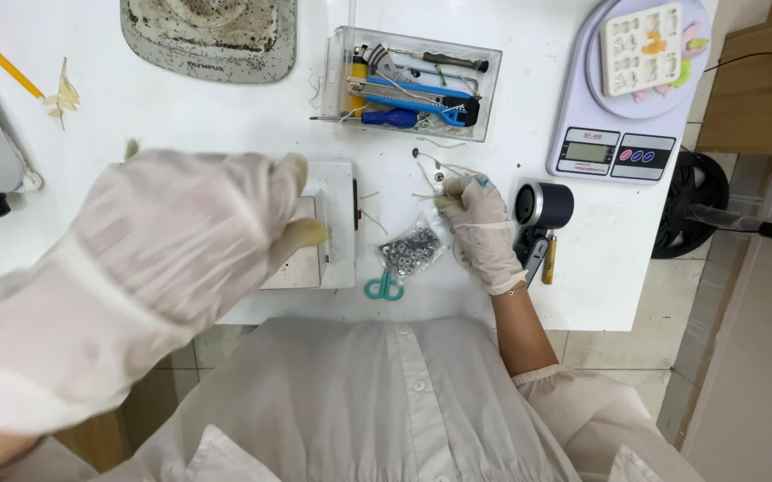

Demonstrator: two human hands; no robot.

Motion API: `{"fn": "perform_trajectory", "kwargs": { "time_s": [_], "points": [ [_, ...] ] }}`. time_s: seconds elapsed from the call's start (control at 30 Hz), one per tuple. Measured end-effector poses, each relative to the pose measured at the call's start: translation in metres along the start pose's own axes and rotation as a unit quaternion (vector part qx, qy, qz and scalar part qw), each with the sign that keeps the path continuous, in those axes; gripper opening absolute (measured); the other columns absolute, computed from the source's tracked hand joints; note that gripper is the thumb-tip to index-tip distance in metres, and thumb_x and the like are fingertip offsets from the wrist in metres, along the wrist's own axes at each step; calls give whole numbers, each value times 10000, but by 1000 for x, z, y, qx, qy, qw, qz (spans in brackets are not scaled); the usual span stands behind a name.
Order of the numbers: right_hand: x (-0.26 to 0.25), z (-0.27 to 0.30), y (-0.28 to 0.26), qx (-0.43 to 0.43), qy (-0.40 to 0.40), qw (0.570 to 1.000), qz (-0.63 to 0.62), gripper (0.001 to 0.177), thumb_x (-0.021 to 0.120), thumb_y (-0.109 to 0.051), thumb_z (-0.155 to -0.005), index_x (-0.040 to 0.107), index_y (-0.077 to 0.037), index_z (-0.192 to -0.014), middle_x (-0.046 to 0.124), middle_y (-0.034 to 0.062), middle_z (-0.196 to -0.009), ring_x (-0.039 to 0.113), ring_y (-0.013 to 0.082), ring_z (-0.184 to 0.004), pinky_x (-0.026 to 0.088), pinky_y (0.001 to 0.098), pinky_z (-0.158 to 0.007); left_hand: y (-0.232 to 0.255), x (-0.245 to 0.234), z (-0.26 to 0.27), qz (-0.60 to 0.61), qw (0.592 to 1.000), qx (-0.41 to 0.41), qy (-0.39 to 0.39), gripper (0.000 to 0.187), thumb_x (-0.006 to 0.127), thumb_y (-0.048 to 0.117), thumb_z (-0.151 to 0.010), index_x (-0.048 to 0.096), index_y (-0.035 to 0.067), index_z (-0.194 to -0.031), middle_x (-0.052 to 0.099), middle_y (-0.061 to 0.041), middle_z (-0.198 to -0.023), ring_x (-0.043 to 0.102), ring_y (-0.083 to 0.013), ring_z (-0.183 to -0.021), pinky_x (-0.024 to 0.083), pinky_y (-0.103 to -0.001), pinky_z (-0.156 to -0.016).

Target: Preparing and finishing small candles by smoothing wax with a heat gun and trimming wicks.

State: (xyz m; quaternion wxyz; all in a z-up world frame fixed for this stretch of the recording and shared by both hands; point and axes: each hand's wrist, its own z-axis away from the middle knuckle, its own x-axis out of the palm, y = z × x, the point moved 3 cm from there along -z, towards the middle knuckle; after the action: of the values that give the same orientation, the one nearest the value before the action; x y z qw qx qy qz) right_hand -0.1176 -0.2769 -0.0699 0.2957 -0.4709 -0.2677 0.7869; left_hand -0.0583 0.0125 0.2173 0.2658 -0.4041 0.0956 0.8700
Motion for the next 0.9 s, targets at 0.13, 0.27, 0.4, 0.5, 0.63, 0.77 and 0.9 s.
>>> {"fn": "perform_trajectory", "kwargs": {
  "time_s": [0.13,0.27,0.4,0.5,0.63,0.77,0.9],
  "points": [
    [-18,5,-12,-9,-3,1000,-12,392,811,-102,-833,662,-36,-1189,701,126,-1026,692,225,-901,563,337,-792,19,16,48,3,999,-34,-37,401,406,595,-1014,520,242,-861,522,13,-669,538,-116,-516,443,-271,-523],
    [-25,8,-23,0,-32,999,-18,454,764,-78,-831,665,-75,-1274,719,124,-1053,708,231,-942,566,337,-832,69,51,53,206,969,43,132,416,539,465,-957,636,81,-1084,520,-42,-599,514,-193,-436,438,-337,-357],
    [-20,6,-23,-4,-56,997,53,368,757,-107,-851,712,-87,-1216,724,139,-992,696,276,-908,546,371,-815,111,69,28,298,930,34,211,319,610,369,-959,629,54,-1006,533,-84,-638,556,-225,-486,459,-376,-418],
    [-16,7,-13,-19,-37,997,66,227,797,-137,-840,749,-52,-1045,733,127,-928,693,265,-857,549,366,-780,138,109,-4,274,935,10,224,309,615,378,-971,620,70,-993,541,-94,-687,579,-237,-537,474,-377,-445],
    [-24,18,-13,25,-8,1000,-3,196,827,-155,-841,735,-31,-961,734,84,-864,680,175,-768,563,312,-706,168,148,-42,319,913,18,254,302,593,382,-1008,593,90,-934,552,-84,-754,591,-225,-598,491,-358,-499],
    [-37,22,-16,110,9,988,-110,170,812,-154,-869,722,-27,-938,706,30,-799,616,62,-648,540,245,-588,191,169,-87,218,961,-35,163,379,546,410,-1010,596,35,-993,570,-103,-773,626,-210,-638,522,-345,-482],
    [-42,13,-4,77,57,991,-95,163,830,-140,-870,737,-19,-928,666,7,-744,546,42,-616,503,238,-572,201,180,-134,221,945,-124,207,320,574,284,-997,591,7,-1156,584,-130,-891,647,-202,-693,555,-301,-544]
  ]
}}
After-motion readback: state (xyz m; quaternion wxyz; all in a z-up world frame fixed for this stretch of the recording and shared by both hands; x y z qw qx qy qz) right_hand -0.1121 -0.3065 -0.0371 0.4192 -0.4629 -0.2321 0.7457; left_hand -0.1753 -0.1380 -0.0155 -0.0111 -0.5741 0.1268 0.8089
